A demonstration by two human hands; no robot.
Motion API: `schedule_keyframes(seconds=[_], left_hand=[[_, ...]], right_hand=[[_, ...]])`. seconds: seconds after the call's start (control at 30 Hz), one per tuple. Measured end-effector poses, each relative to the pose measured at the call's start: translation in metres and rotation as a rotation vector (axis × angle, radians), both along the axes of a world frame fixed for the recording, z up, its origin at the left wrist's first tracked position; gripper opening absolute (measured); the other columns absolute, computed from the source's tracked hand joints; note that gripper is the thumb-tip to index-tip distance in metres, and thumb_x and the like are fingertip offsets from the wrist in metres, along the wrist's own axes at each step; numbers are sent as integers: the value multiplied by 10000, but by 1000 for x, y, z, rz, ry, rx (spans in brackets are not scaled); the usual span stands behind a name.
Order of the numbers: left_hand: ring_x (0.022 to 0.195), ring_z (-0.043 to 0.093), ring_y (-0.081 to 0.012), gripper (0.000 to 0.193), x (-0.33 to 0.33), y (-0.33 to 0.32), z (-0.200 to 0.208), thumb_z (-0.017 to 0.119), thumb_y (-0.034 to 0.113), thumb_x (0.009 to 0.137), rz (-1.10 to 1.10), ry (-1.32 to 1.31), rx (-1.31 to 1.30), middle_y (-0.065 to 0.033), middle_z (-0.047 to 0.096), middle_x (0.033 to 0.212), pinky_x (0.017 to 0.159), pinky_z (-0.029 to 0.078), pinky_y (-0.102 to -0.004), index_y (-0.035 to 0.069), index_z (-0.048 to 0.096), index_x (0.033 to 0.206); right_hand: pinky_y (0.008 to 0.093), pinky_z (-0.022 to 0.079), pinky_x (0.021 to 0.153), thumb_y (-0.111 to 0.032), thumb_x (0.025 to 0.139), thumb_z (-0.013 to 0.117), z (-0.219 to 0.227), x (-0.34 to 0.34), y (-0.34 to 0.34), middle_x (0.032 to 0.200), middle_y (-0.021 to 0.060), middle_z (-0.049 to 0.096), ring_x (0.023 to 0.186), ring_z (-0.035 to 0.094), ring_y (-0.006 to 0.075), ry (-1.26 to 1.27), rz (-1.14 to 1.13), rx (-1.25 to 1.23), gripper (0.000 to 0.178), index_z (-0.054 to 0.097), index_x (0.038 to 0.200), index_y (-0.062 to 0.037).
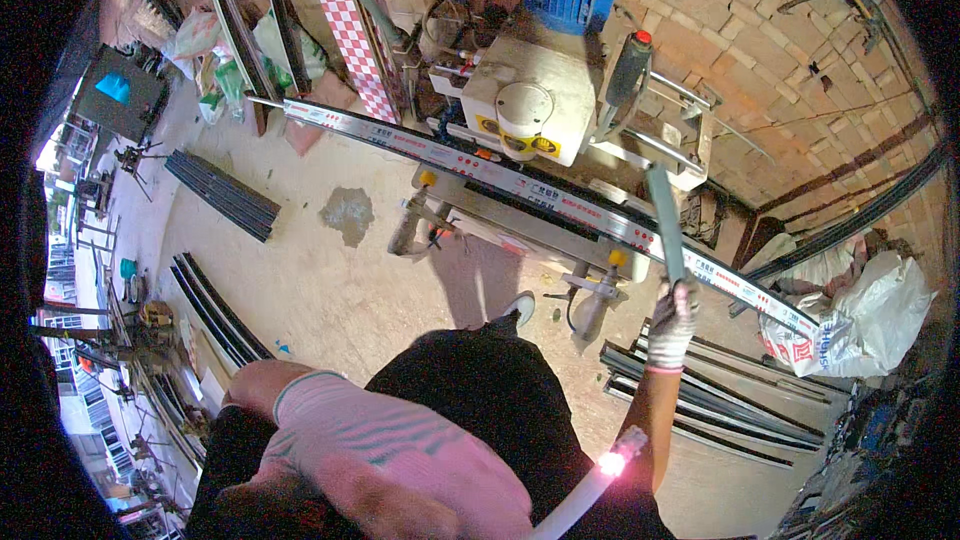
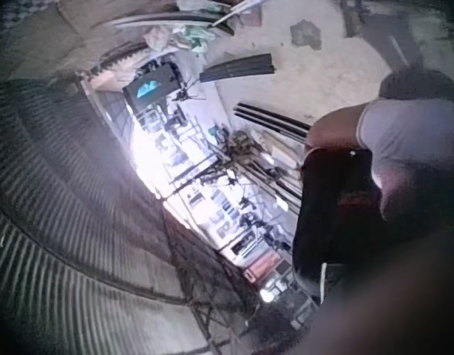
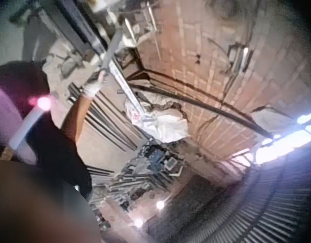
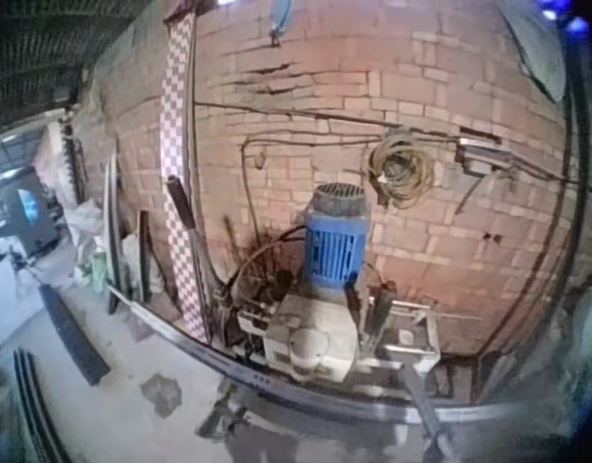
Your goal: The person positions a long metal profile on a chop saw, secures it, and operates the saw to cut the profile. The person then removes the cut piece and repeats the process with another profile.
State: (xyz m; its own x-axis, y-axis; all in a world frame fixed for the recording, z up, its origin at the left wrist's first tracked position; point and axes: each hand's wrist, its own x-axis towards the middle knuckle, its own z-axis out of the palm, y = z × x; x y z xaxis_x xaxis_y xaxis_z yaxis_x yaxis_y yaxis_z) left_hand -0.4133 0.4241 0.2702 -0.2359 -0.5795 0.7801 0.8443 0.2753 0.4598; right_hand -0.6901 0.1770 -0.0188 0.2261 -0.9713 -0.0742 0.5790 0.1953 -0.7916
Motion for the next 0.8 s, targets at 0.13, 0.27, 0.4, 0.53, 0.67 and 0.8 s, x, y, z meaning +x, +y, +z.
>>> schedule_keyframes(seconds=[0.13,0.27,0.4,0.53,0.67,0.8], left_hand=[[1380,509,-400,1212,-25,19,27,355,927,825,83,141,-50,-307,432,1541,1141,395,-419,-14,313,1589],[1322,569,-394,1315,-13,53,52,398,948,785,146,133,-55,-380,471,1467,1108,430,-407,-126,316,1539],[1209,610,-359,1232,30,105,38,477,830,809,106,-211,22,-361,459,1458,1055,466,-422,-161,287,1516],[1348,502,-304,777,38,147,-42,581,349,995,900,-54,373,-194,344,1601,1118,440,-445,88,217,1630],[1304,566,-280,735,66,181,-143,586,325,1060,1242,324,1091,-158,450,1553,1090,484,-431,95,196,1638],[1109,644,-210,732,50,209,-189,750,176,953,1343,563,1208,-101,589,1357,937,575,-355,94,352,1561]], right_hand=[[303,489,988,-241,940,753,-15,-7,71,1188,35,651,1095,615,170,114,94,107,460,614,1327,-33],[271,551,921,-132,968,700,-14,13,119,1165,80,679,1056,655,184,79,145,163,330,631,1277,-42],[299,577,901,-115,984,676,2,40,142,1198,77,685,1041,674,200,134,368,99,315,638,1290,-53],[368,542,986,-205,906,750,28,81,169,1209,127,632,1117,630,236,238,432,14,481,569,1300,4],[372,537,1006,-179,917,724,59,126,215,1241,124,608,1120,615,219,260,569,-67,504,527,1342,6],[328,545,947,-111,957,665,78,158,265,1159,97,648,1035,633,179,326,710,-209,372,568,1298,4]])
